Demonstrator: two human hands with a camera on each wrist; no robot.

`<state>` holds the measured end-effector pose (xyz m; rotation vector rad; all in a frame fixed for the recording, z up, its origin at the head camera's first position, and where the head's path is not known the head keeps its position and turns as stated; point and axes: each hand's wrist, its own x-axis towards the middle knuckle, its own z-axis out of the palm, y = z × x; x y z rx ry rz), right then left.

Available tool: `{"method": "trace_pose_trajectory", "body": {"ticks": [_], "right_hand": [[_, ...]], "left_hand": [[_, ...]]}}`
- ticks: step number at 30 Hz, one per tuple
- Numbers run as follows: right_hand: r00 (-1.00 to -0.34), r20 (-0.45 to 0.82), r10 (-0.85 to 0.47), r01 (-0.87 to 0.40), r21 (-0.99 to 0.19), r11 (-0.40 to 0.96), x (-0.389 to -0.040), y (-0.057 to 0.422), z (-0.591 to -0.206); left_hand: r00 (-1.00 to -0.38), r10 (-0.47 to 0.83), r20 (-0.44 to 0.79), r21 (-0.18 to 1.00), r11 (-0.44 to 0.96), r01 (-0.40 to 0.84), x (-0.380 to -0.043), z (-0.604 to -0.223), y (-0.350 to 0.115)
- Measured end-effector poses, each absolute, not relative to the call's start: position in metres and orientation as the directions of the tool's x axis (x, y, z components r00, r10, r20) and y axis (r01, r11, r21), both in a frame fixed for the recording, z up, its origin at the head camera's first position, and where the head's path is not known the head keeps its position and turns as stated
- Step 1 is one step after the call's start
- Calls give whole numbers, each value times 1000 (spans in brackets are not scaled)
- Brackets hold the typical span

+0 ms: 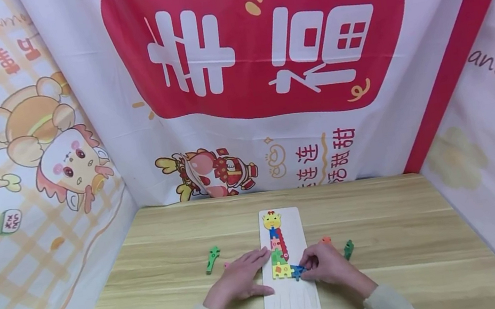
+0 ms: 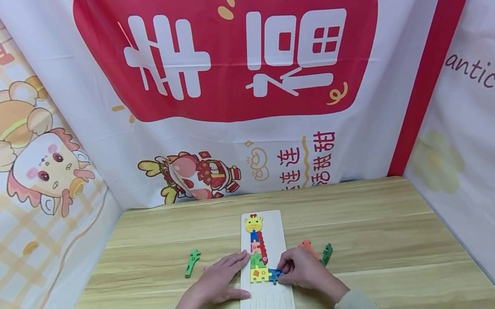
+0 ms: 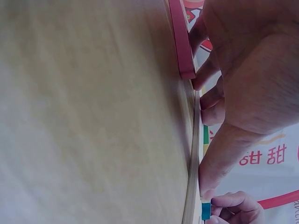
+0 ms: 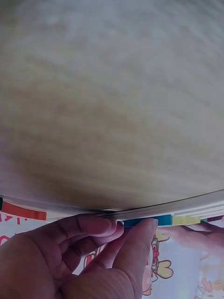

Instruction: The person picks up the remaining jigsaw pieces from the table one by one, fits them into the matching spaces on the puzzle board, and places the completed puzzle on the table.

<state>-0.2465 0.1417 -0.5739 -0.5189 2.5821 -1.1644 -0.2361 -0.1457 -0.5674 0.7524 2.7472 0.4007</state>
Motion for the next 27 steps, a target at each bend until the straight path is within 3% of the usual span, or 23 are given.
{"method": "trace_pose_trajectory", "body": {"ticks": [16, 27], "right_hand": [[-894, -81, -442, -246, -736, 631, -247, 143, -568], [-933, 41, -357, -302, -629, 717, -255, 143, -562]], "left_hand": [[-829, 530, -177, 342, 823, 453, -233, -561, -144], [-830, 529, -177, 329, 827, 457, -233, -560, -144]]}}
